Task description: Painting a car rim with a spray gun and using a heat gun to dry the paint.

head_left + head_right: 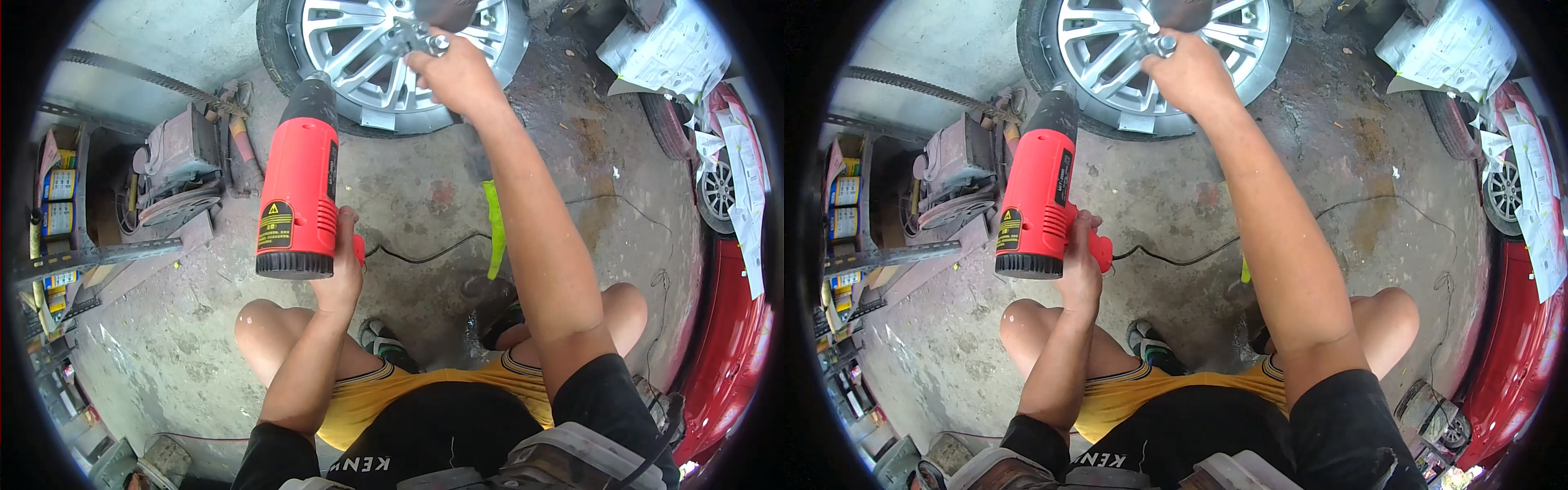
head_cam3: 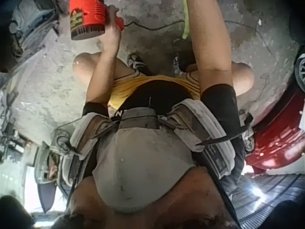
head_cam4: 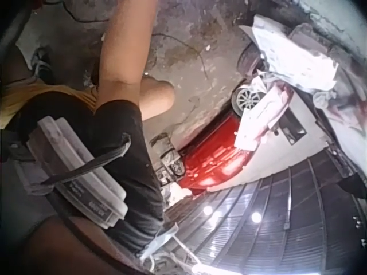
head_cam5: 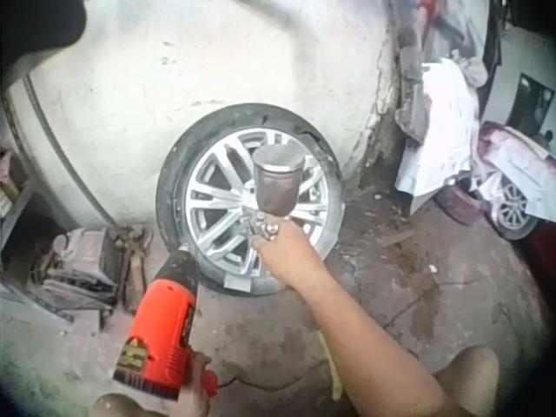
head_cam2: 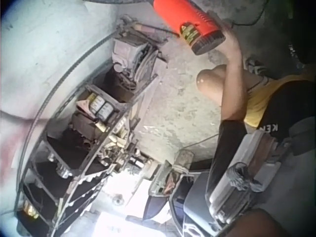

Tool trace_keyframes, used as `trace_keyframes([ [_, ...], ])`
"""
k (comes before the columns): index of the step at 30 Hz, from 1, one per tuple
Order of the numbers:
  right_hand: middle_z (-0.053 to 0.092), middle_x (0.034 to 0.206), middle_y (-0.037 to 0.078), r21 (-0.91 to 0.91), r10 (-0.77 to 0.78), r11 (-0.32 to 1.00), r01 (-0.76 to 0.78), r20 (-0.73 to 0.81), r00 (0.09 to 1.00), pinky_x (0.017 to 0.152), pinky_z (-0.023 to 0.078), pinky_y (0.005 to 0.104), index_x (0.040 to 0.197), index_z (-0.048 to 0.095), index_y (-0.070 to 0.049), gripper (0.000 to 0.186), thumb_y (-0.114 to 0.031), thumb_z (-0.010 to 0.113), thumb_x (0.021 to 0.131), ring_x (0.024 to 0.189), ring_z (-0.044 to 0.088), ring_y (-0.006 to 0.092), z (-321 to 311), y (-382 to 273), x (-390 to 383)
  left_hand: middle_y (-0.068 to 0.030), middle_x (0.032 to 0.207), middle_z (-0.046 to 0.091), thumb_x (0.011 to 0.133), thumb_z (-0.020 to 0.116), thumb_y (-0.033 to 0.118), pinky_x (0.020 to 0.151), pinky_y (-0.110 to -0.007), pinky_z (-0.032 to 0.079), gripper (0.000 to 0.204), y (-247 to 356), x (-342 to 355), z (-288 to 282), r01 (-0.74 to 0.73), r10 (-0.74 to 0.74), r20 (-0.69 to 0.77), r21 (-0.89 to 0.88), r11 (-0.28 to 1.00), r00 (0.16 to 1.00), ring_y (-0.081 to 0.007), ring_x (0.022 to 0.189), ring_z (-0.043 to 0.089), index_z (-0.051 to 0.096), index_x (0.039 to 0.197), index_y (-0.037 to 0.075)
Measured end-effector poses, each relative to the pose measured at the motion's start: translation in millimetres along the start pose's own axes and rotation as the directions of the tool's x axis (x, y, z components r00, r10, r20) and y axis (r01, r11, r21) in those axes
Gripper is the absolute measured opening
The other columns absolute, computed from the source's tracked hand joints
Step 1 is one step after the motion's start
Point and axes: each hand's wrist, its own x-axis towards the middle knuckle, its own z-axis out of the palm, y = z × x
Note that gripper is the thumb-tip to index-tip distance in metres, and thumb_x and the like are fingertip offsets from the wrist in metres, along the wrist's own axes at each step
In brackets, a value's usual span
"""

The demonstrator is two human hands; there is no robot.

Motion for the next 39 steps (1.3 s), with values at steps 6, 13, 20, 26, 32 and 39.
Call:
trace_keyframes([
  [6, 0.072, 0.083, 0.012, 0.114, 0.118, 0.979, -0.171, 0.368, 0.922, 0.075, 0.057, 0.0379, 0.118, 0.069, -0.006, 0.039, -0.029, 0.067, 0.086, 0.073, 0.071, 0.0246, 7, -12, -10, -0.0065, 0.087, 0.067, 0.095, 0.063, 0.009, 0.069, -0.031, 0.051, 0.010, 2, 0, 1, -0.006, 0.006, -0.014, 0.015, 1.000, 1.000, -0.0150, 0.077, 0.062, 0.062, 0.098, 0.000],
  [13, 0.073, 0.109, 0.022, 0.045, 0.080, 0.996, -0.082, 0.037, 0.996, 0.094, 0.053, 0.0416, 0.135, 0.064, -0.011, 0.053, -0.028, 0.067, 0.085, 0.103, 0.069, 0.0375, -10, 10, -6, -0.0067, 0.087, 0.067, 0.096, 0.065, 0.011, 0.069, -0.031, 0.052, 0.012, 15, -1, 6, 0.101, -0.100, 0.034, -0.019, 0.995, 0.994, -0.0148, 0.079, 0.064, 0.062, 0.101, 0.001],
  [20, 0.072, 0.098, 0.025, 0.030, 0.037, 0.999, -0.032, -0.191, 0.981, 0.086, 0.055, 0.0421, 0.142, 0.058, -0.013, 0.056, -0.023, 0.069, 0.088, 0.091, 0.073, 0.0357, -7, 1, -72, 0.0002, 0.074, 0.053, 0.097, 0.069, 0.016, 0.053, -0.029, 0.041, 0.017, 8, -1, 16, 0.072, -0.070, 0.022, -0.067, 0.995, 0.997, -0.0095, 0.059, 0.048, 0.058, 0.088, 0.006],
  [26, 0.074, 0.114, 0.015, 0.189, 0.096, 0.981, -0.039, -0.304, 0.948, 0.088, 0.054, 0.0334, 0.144, 0.057, -0.009, 0.056, -0.012, 0.072, 0.090, 0.098, 0.069, 0.0176, 7, 26, -112, -0.0007, 0.074, 0.053, 0.097, 0.068, 0.017, 0.059, -0.031, 0.043, 0.016, -11, 2, 18, 0.019, -0.022, 0.077, 0.039, 0.999, 0.997, -0.0120, 0.063, 0.050, 0.059, 0.092, 0.005],
  [32, 0.068, 0.129, 0.020, 0.510, 0.344, 0.832, -0.219, -0.164, 0.925, 0.098, 0.050, 0.0337, 0.146, 0.053, -0.006, 0.057, -0.011, 0.069, 0.092, 0.116, 0.066, 0.0207, -10, 52, -128, -0.0029, 0.075, 0.054, 0.098, 0.067, 0.015, 0.064, -0.034, 0.045, 0.016, -17, 3, 20, -0.050, 0.031, 0.159, 0.113, 0.992, 0.987, -0.0152, 0.069, 0.052, 0.060, 0.090, 0.003],
  [39, 0.068, 0.094, 0.000, 0.503, 0.367, 0.809, -0.305, -0.026, 0.930, 0.059, 0.051, 0.0243, 0.146, 0.055, -0.010, 0.054, -0.016, 0.067, 0.094, 0.081, 0.062, 0.0049, -96, 41, -96, -0.0028, 0.075, 0.054, 0.099, 0.066, 0.016, 0.063, -0.034, 0.044, 0.015, -15, -3, 34, -0.129, 0.096, 0.230, 0.136, 0.982, 0.969, -0.0153, 0.067, 0.051, 0.060, 0.092, 0.003],
])
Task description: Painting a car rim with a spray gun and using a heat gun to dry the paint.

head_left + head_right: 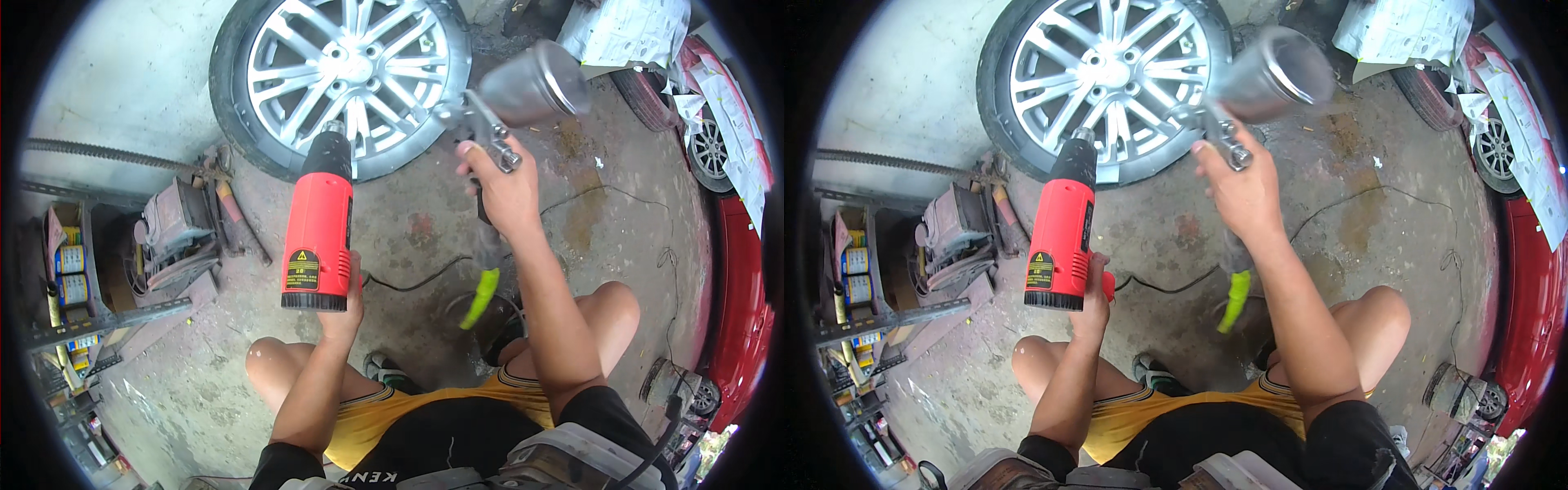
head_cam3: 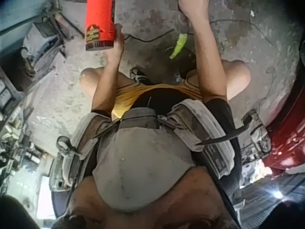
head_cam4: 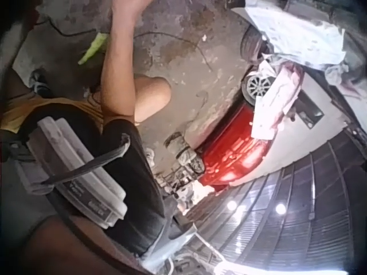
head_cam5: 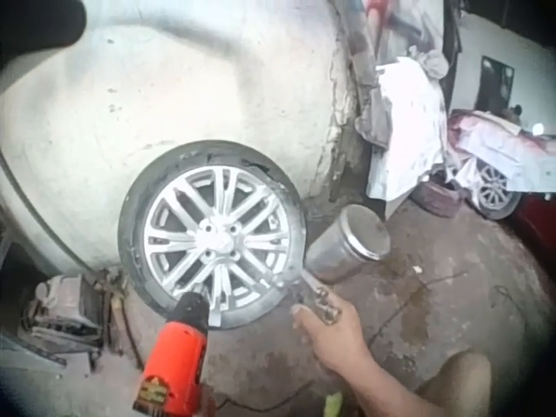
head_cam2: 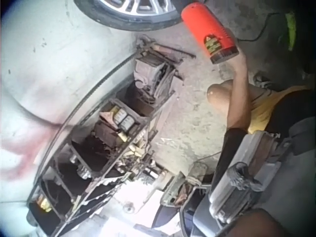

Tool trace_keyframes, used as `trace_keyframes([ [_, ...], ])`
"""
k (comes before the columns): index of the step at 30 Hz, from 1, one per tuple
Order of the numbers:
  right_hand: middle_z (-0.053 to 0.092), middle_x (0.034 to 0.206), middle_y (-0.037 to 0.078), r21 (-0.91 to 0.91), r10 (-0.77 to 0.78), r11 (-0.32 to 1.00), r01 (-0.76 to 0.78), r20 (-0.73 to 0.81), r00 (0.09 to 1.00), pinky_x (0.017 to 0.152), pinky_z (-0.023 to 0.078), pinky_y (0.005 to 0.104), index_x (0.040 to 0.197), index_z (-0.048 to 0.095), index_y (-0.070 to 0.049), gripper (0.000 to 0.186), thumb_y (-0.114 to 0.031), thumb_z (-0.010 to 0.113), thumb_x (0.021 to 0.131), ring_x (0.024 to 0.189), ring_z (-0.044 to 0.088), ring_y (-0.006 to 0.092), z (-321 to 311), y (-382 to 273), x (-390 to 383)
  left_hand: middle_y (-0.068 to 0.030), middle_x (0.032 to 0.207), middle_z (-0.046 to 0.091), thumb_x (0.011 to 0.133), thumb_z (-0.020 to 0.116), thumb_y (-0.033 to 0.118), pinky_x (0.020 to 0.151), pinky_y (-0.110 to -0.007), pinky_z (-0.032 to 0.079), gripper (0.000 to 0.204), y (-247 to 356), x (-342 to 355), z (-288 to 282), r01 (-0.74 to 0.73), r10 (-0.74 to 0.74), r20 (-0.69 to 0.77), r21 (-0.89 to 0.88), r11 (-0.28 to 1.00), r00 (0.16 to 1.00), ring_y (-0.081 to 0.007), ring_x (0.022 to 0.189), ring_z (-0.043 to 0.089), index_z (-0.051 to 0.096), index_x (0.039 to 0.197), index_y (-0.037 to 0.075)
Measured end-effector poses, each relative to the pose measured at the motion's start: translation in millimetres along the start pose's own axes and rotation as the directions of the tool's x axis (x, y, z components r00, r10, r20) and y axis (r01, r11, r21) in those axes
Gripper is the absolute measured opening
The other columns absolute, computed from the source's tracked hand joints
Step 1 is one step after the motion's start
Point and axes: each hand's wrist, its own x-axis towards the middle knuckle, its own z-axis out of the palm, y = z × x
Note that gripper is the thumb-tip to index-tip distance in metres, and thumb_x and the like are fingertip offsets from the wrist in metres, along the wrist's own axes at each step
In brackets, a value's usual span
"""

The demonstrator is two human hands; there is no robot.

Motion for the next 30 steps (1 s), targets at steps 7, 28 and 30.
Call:
trace_keyframes([
  [7, 0.073, 0.108, 0.004, 0.073, 0.043, 0.996, -0.058, 0.192, 0.981, 0.066, 0.052, 0.0277, 0.117, 0.064, -0.005, 0.031, -0.026, 0.071, 0.095, 0.092, 0.066, 0.0100, -46, -21, 22, -0.0005, 0.074, 0.055, 0.097, 0.069, 0.020, 0.060, -0.032, 0.043, 0.019, 30, 13, 33, 0.091, -0.090, 0.022, -0.058, 0.994, 0.996, -0.0128, 0.065, 0.051, 0.061, 0.093, 0.003],
  [28, 0.065, 0.107, 0.000, 0.357, 0.256, 0.852, -0.383, 0.355, 0.899, 0.063, 0.052, 0.0275, 0.130, 0.057, -0.009, 0.037, -0.022, 0.068, 0.097, 0.093, 0.063, 0.0099, -117, 60, 99, 0.0009, 0.075, 0.054, 0.095, 0.069, 0.017, 0.057, -0.029, 0.041, 0.017, 90, 34, 150, -0.162, 0.327, -0.200, 0.569, 0.806, 0.923, -0.0099, 0.063, 0.048, 0.060, 0.090, 0.004],
  [30, 0.065, 0.106, 0.000, 0.331, 0.241, 0.862, -0.383, 0.398, 0.885, 0.061, 0.051, 0.0269, 0.130, 0.057, -0.009, 0.037, -0.023, 0.068, 0.098, 0.092, 0.063, 0.0099, -117, 59, 103, 0.0003, 0.074, 0.054, 0.096, 0.069, 0.018, 0.058, -0.030, 0.041, 0.019, 102, 40, 154, -0.176, 0.394, -0.197, 0.658, 0.732, 0.898, -0.0106, 0.063, 0.047, 0.058, 0.087, 0.005],
])
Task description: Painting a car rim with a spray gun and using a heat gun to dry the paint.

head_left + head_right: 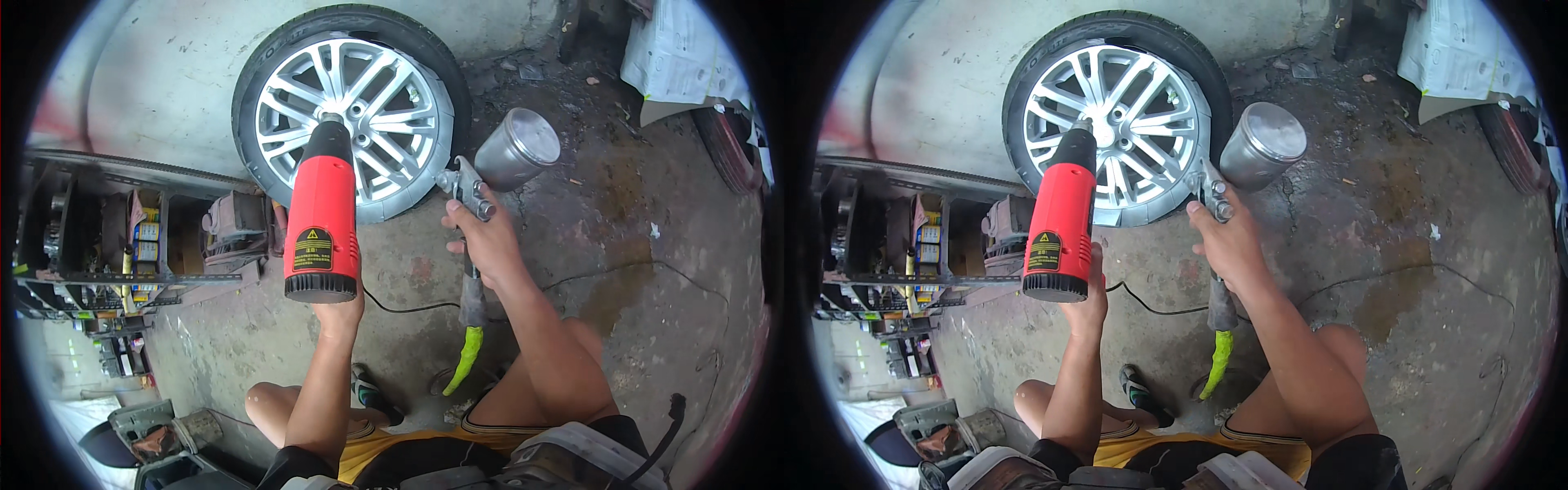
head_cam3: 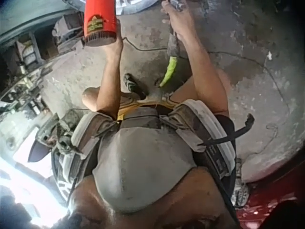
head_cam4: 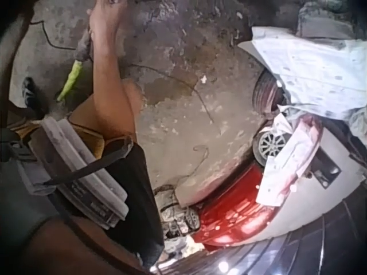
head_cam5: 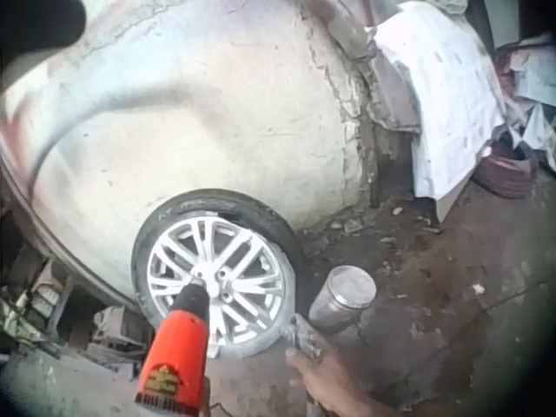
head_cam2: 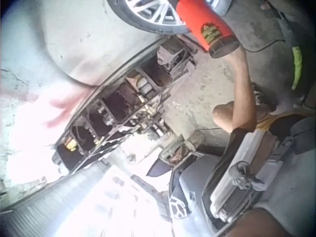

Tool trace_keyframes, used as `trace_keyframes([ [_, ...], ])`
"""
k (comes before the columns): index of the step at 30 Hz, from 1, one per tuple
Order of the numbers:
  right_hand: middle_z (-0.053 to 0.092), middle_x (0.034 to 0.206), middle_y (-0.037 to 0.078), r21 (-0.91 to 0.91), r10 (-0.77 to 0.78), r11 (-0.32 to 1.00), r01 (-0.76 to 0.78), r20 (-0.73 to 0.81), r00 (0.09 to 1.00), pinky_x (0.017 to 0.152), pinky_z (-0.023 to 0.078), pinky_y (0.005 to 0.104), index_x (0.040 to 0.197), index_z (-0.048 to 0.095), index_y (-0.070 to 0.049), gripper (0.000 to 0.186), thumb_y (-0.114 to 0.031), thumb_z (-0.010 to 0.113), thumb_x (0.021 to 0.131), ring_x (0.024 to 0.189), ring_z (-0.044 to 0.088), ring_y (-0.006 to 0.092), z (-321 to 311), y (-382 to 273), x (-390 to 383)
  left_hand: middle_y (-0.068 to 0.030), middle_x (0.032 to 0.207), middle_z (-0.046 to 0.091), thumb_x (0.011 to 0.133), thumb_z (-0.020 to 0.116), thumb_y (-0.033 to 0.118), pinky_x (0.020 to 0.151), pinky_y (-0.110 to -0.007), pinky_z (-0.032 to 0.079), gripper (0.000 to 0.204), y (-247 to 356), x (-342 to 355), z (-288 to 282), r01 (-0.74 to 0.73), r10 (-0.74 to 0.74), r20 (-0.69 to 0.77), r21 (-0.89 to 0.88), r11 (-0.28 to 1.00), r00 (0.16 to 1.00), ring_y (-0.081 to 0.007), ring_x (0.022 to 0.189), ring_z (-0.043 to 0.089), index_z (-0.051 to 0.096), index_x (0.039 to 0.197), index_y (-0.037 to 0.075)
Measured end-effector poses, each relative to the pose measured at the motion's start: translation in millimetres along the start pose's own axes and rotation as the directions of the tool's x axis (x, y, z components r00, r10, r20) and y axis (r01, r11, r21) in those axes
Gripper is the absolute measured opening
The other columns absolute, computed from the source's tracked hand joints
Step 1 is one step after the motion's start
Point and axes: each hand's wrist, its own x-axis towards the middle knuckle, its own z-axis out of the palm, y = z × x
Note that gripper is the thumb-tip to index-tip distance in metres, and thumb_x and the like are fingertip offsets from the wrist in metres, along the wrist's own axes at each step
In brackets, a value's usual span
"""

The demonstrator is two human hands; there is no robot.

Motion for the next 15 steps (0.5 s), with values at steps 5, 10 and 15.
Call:
trace_keyframes([
  [5, 0.065, 0.101, 0.000, -0.024, 0.019, 1.000, -0.016, 0.132, 0.991, 0.056, 0.051, 0.0255, 0.128, 0.059, -0.009, 0.035, -0.025, 0.069, 0.098, 0.089, 0.063, 0.0098, 3, -3, 2, -0.0040, 0.084, 0.060, 0.096, 0.069, 0.018, 0.070, -0.033, 0.048, 0.018, 13, 23, -1, 0.048, -0.050, 0.014, 0.081, 0.996, 0.999, -0.0159, 0.075, 0.057, 0.062, 0.096, 0.002],
  [10, 0.065, 0.100, 0.000, -0.039, 0.027, 0.999, -0.023, 0.112, 0.993, 0.056, 0.050, 0.0251, 0.124, 0.060, -0.009, 0.035, -0.027, 0.070, 0.097, 0.086, 0.063, 0.0101, 2, 5, 9, -0.0189, 0.126, 0.063, 0.092, 0.073, 0.019, 0.104, -0.043, 0.045, 0.044, 38, 43, -2, 0.014, -0.013, -0.015, 0.030, 0.999, 1.000, -0.0315, 0.120, 0.060, 0.060, 0.128, -0.004],
  [15, 0.065, 0.102, 0.000, -0.029, 0.003, 1.000, 0.000, 0.104, 0.995, 0.057, 0.050, 0.0255, 0.123, 0.061, -0.008, 0.034, -0.029, 0.070, 0.097, 0.087, 0.062, 0.0103, 6, 15, 18, -0.0205, 0.131, 0.062, 0.091, 0.071, 0.018, 0.107, -0.046, 0.042, 0.047, 34, 44, -7, -0.013, 0.013, -0.032, 0.005, 1.000, 0.999, -0.0366, 0.126, 0.057, 0.059, 0.132, 0.000],
])
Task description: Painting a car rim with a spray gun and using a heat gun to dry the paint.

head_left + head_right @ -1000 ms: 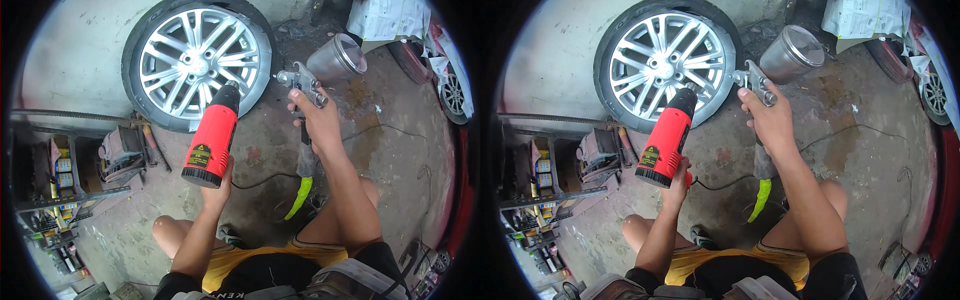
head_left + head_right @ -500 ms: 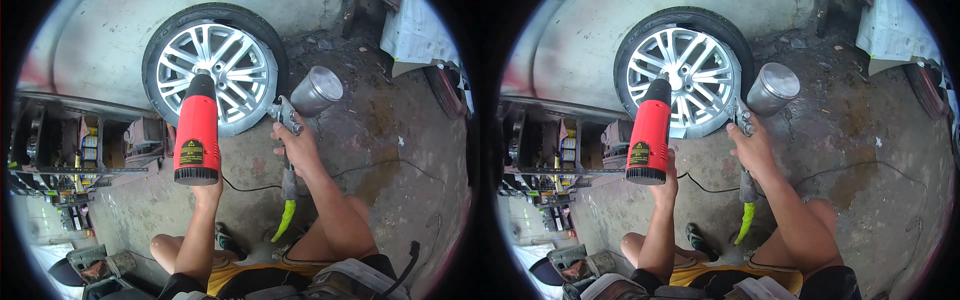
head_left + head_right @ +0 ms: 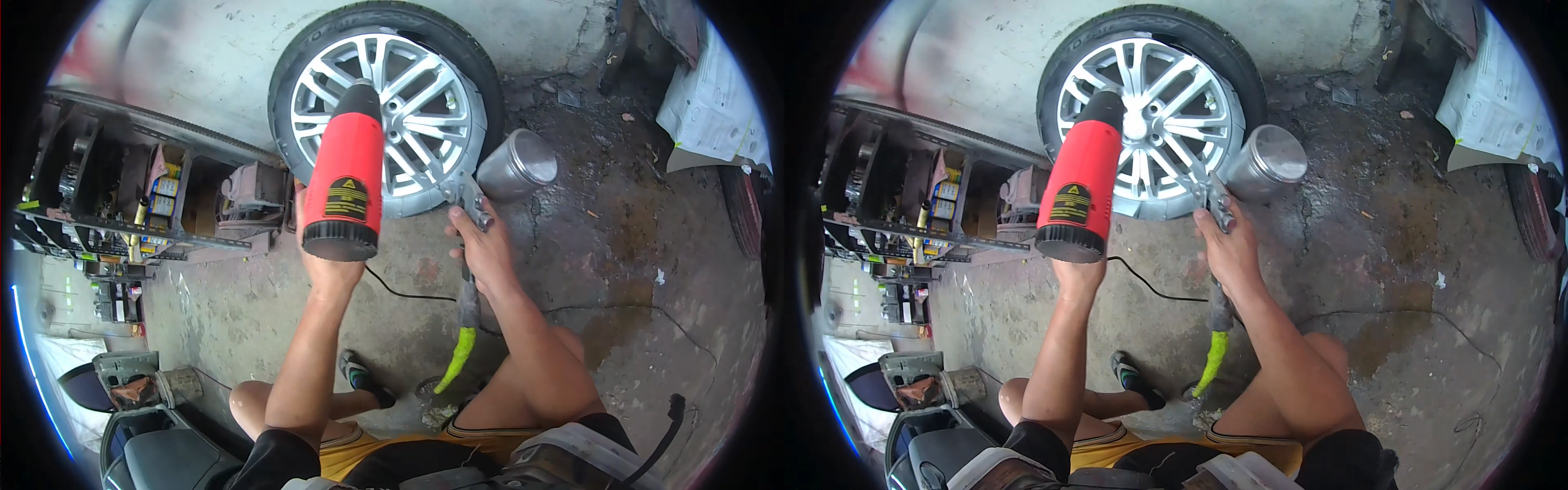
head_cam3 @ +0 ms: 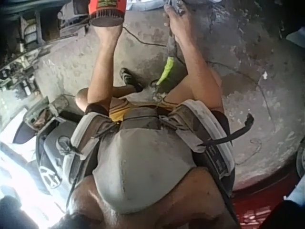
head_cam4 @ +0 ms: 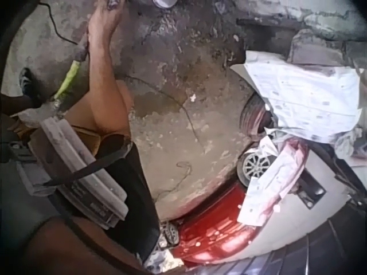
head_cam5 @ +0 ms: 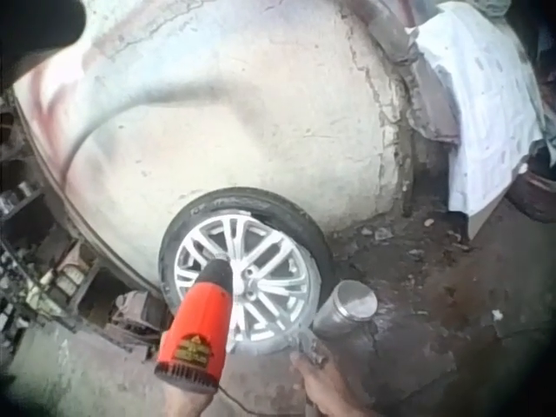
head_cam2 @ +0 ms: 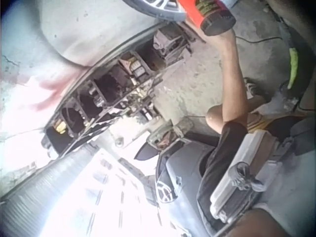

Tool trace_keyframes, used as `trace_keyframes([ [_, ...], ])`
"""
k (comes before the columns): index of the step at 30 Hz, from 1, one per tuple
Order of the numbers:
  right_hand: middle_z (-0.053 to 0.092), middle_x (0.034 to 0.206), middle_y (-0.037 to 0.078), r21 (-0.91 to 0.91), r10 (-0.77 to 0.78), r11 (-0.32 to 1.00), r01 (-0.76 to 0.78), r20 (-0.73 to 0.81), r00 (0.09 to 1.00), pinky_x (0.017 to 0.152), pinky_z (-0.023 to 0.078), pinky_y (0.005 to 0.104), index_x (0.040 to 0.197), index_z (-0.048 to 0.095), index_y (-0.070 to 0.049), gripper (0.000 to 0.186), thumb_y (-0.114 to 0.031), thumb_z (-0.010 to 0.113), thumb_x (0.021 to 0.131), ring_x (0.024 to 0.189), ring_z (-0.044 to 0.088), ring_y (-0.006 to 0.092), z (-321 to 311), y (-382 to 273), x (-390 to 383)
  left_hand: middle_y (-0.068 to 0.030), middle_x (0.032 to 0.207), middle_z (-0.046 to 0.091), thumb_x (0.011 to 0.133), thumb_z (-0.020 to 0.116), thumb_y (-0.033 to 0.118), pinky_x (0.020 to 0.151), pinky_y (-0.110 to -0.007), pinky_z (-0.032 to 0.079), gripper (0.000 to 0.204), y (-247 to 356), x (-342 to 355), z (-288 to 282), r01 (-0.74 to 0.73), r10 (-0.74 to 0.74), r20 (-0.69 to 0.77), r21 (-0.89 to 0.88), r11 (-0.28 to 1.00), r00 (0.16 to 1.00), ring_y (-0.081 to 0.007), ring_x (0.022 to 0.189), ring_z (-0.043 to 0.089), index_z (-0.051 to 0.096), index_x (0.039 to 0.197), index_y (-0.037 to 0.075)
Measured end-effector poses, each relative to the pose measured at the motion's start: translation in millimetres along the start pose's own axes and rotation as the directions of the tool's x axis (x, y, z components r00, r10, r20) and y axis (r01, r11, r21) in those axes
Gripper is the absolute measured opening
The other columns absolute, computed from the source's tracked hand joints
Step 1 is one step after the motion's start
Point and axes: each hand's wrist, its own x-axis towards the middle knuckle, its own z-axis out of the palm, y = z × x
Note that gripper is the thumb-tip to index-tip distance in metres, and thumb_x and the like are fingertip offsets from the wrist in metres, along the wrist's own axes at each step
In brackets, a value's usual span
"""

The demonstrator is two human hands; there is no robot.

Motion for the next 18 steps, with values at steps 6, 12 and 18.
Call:
trace_keyframes([
  [6, 0.065, 0.104, 0.001, -0.008, 0.020, 1.000, -0.020, -0.003, 1.000, 0.060, 0.052, 0.0274, 0.132, 0.056, -0.005, 0.044, -0.029, 0.069, 0.097, 0.092, 0.063, 0.0106, 21, 8, 4, -0.0141, 0.111, 0.069, 0.092, 0.072, 0.019, 0.094, -0.040, 0.051, 0.036, -33, -30, -22, -0.023, 0.020, 0.040, 0.063, 0.998, 0.999, -0.0274, 0.104, 0.067, 0.065, 0.121, -0.001],
  [12, 0.063, 0.100, 0.001, -0.015, -0.021, 1.000, 0.021, -0.058, 0.998, 0.058, 0.052, 0.0280, 0.139, 0.052, -0.010, 0.046, -0.024, 0.066, 0.098, 0.083, 0.060, 0.0106, 17, 2, 2, -0.0147, 0.100, 0.071, 0.087, 0.071, 0.018, 0.088, -0.041, 0.052, 0.029, -33, -68, -10, 0.488, -0.438, 0.288, -0.128, 0.864, 0.852, -0.0278, 0.098, 0.069, 0.068, 0.109, -0.001],
  [18, 0.063, 0.102, -0.001, -0.002, -0.050, 0.999, 0.051, -0.144, 0.988, 0.057, 0.050, 0.0257, 0.124, 0.059, -0.010, 0.030, -0.023, 0.067, 0.098, 0.088, 0.061, 0.0107, 0, -1, 6, -0.0082, 0.080, 0.068, 0.087, 0.069, 0.017, 0.064, -0.031, 0.052, 0.021, 12, -34, 20, 0.690, -0.578, 0.412, -0.208, 0.693, 0.705, -0.0180, 0.071, 0.068, 0.066, 0.098, 0.000],
])
